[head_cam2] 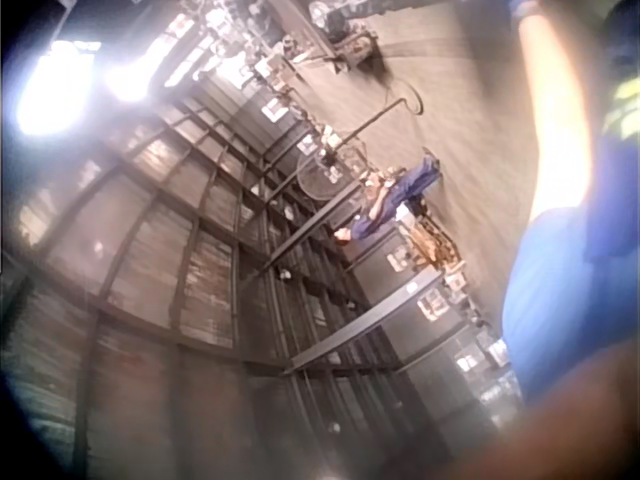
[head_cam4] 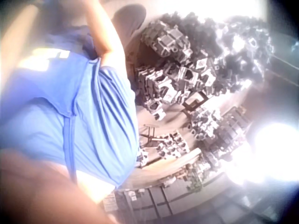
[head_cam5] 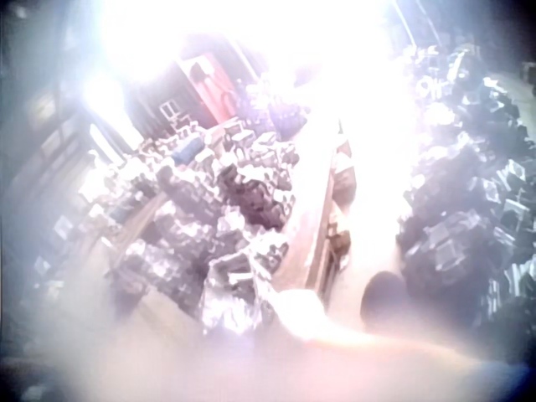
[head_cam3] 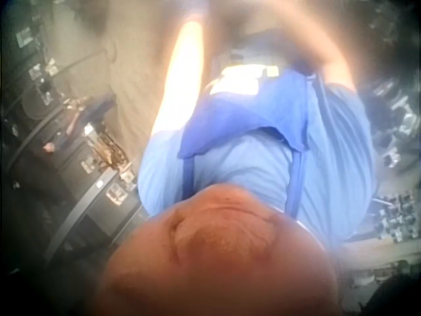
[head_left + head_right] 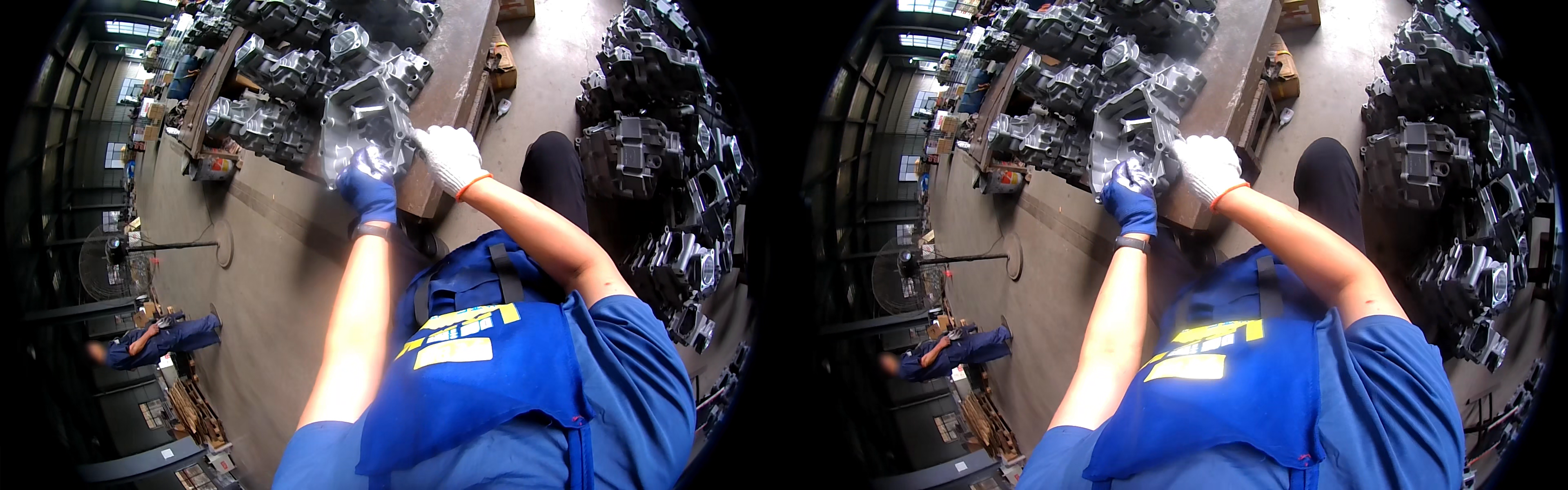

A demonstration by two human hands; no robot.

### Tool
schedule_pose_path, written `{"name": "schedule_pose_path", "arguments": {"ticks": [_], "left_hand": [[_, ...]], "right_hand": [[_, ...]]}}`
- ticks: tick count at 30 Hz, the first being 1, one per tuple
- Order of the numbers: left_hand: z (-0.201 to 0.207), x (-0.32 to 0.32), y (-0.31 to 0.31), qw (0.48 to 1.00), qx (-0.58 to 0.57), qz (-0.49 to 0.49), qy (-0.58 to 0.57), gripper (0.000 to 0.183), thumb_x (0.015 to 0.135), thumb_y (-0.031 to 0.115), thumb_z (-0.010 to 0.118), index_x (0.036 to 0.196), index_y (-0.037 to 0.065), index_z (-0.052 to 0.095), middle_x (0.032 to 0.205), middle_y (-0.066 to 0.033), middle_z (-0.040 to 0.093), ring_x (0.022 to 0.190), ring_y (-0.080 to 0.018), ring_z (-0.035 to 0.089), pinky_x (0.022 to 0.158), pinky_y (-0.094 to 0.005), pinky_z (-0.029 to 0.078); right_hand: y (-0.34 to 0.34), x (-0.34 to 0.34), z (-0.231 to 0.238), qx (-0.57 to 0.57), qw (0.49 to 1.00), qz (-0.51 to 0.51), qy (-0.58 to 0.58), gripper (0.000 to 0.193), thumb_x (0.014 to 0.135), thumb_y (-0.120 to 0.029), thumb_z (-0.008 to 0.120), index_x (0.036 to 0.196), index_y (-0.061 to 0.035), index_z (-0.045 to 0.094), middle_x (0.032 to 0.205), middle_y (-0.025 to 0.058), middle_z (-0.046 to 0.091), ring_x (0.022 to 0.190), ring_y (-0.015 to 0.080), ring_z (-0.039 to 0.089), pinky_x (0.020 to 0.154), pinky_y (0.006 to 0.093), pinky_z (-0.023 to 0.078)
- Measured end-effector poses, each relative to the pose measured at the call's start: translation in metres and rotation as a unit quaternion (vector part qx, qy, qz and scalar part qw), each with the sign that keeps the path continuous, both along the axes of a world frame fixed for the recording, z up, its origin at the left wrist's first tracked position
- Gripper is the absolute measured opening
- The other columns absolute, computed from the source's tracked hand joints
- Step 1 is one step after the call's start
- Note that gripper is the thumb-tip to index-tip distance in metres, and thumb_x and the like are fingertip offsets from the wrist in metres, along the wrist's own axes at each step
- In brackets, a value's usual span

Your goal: The person picks up metal engine or transmission housings one at a time, looks inside them while using a small hand tool, and then places them back onto a table or among other stacked units.

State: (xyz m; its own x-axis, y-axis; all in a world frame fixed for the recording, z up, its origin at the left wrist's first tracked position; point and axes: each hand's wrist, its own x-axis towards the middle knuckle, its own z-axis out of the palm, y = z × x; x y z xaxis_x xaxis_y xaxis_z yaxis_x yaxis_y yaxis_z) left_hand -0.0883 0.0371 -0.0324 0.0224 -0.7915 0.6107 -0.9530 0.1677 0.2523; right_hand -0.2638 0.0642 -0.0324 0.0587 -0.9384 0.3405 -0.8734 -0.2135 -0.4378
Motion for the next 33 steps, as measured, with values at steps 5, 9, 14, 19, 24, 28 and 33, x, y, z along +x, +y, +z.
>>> {"name": "schedule_pose_path", "arguments": {"ticks": [5,9,14,19,24,28,33], "left_hand": [[0.003,-0.02,0.003,0.999,0.011,0.049,0.0,0.019,0.086,0.027,0.065,0.092,0.012,0.074,0.077,-0.0172,0.07,0.073,-0.038,0.068,0.069,-0.0483,0.053],[0.001,-0.037,-0.008,0.947,0.101,-0.072,0.295,0.026,0.098,0.027,0.058,0.11,0.006,0.068,0.095,-0.0155,0.071,0.086,-0.0289,0.069,0.08,-0.041,0.054],[0.043,-0.022,-0.022,0.843,0.099,-0.313,0.425,0.025,0.104,0.013,0.052,0.123,-0.001,0.061,0.113,-0.0122,0.068,0.103,-0.0211,0.067,0.092,-0.0334,0.053],[0.021,0.018,-0.035,0.948,0.132,-0.271,0.105,0.017,0.094,0.018,0.061,0.101,0.007,0.072,0.097,-0.0101,0.073,0.091,-0.0269,0.068,0.087,-0.0394,0.05],[0.012,0.003,-0.029,0.978,0.068,-0.195,-0.033,0.02,0.089,0.023,0.061,0.087,0.009,0.074,0.086,-0.0127,0.073,0.083,-0.034,0.067,0.087,-0.0444,0.047],[0.007,0.005,-0.032,0.98,0.067,-0.183,-0.039,0.021,0.089,0.022,0.06,0.083,0.008,0.074,0.082,-0.0138,0.072,0.079,-0.0348,0.066,0.083,-0.045,0.049],[0.004,0.002,-0.031,0.986,0.031,-0.165,-0.025,0.02,0.088,0.021,0.061,0.081,0.007,0.074,0.082,-0.0151,0.072,0.078,-0.0366,0.066,0.077,-0.0463,0.051]], "right_hand": [[0.0,-0.016,0.011,-0.053,0.994,0.055,0.076,0.015,0.091,-0.02,0.055,0.096,-0.0176,0.068,0.086,0.0071,0.068,0.087,0.0269,0.068,0.075,0.0417,0.05],[-0.005,-0.043,0.029,-0.038,0.998,0.04,-0.029,0.016,0.085,-0.015,0.063,0.099,-0.0198,0.068,0.088,0.0076,0.066,0.088,0.0289,0.065,0.075,0.0453,0.048],[-0.008,-0.077,-0.005,-0.044,0.996,-0.056,-0.045,0.019,0.089,-0.019,0.062,0.107,-0.0205,0.066,0.088,0.0098,0.066,0.086,0.0298,0.066,0.072,0.0444,0.048],[-0.017,-0.063,-0.01,-0.035,0.991,-0.07,-0.105,0.024,0.087,-0.017,0.065,0.11,-0.0204,0.065,0.091,0.0101,0.065,0.088,0.0309,0.065,0.075,0.0461,0.049],[-0.043,-0.053,-0.006,-0.011,0.993,-0.098,-0.061,0.02,0.089,-0.02,0.065,0.109,-0.0173,0.064,0.09,0.0113,0.065,0.087,0.0321,0.065,0.074,0.0455,0.05],[-0.051,-0.047,-0.002,0.007,0.99,-0.141,-0.022,0.022,0.092,-0.021,0.055,0.111,-0.0182,0.065,0.094,0.0093,0.066,0.088,0.0283,0.067,0.076,0.0456,0.049],[-0.044,-0.044,0.0,0.023,0.99,-0.141,0.004,0.02,0.093,-0.019,0.052,0.109,-0.0166,0.064,0.093,0.0091,0.066,0.088,0.0275,0.067,0.076,0.0465,0.049]]}}
